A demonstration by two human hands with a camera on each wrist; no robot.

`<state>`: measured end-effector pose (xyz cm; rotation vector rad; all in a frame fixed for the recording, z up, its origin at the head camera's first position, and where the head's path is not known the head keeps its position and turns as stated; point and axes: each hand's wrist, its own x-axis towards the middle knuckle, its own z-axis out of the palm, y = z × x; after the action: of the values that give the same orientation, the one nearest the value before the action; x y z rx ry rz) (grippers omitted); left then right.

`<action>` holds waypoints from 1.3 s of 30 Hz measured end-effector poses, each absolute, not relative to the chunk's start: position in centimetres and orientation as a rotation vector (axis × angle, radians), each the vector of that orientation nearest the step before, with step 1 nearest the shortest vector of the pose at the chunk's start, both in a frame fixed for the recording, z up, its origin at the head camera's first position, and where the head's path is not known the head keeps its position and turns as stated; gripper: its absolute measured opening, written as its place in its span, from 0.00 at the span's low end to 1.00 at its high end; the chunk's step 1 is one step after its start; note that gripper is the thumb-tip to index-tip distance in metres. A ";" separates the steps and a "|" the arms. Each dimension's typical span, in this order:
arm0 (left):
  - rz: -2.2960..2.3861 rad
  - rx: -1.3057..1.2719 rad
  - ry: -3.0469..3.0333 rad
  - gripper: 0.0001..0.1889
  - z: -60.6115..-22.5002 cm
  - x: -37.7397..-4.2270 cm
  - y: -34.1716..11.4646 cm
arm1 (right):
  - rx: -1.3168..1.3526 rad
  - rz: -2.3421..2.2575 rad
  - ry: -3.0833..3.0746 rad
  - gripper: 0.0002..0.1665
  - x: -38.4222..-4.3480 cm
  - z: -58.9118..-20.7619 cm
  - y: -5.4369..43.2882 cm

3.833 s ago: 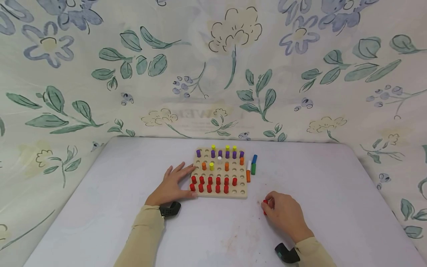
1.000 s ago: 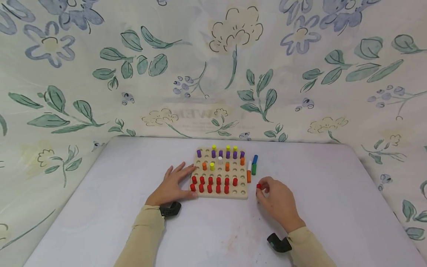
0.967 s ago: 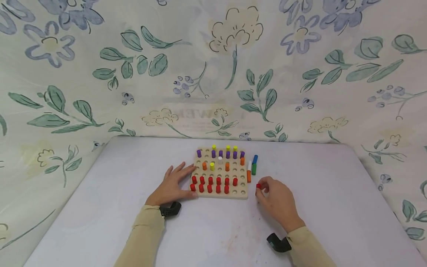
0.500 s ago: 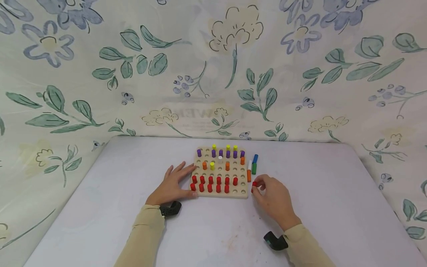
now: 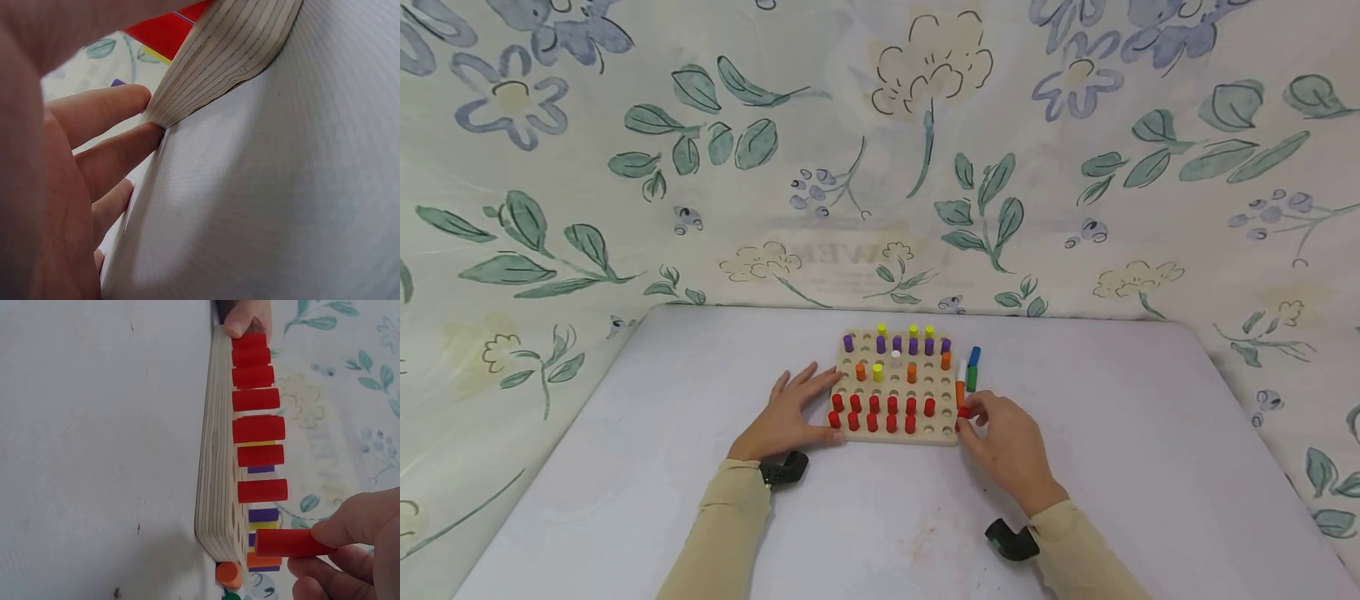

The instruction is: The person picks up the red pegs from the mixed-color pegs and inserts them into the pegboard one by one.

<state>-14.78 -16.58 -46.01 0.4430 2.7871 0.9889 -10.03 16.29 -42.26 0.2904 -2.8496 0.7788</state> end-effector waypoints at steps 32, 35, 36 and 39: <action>1.020 0.456 2.784 0.51 -46.2 -14.8 -16.6 | 0.425 0.815 -2.835 0.14 -10.3 -42.6 14.4; 1.029 0.462 2.780 0.51 -46.1 -14.8 -16.6 | 0.433 0.816 -2.833 0.14 -10.4 -42.7 14.3; 1.030 0.463 2.781 0.51 -46.1 -14.8 -16.6 | 0.435 0.811 -2.835 0.14 -10.4 -42.7 14.3; 1.025 0.464 2.784 0.51 -46.2 -14.9 -16.6 | 0.436 0.806 -2.840 0.14 -10.4 -42.7 14.2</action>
<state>-14.85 -16.63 -46.20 0.4636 2.7839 1.0247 -10.42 14.18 -42.73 0.4356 -2.8402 0.8064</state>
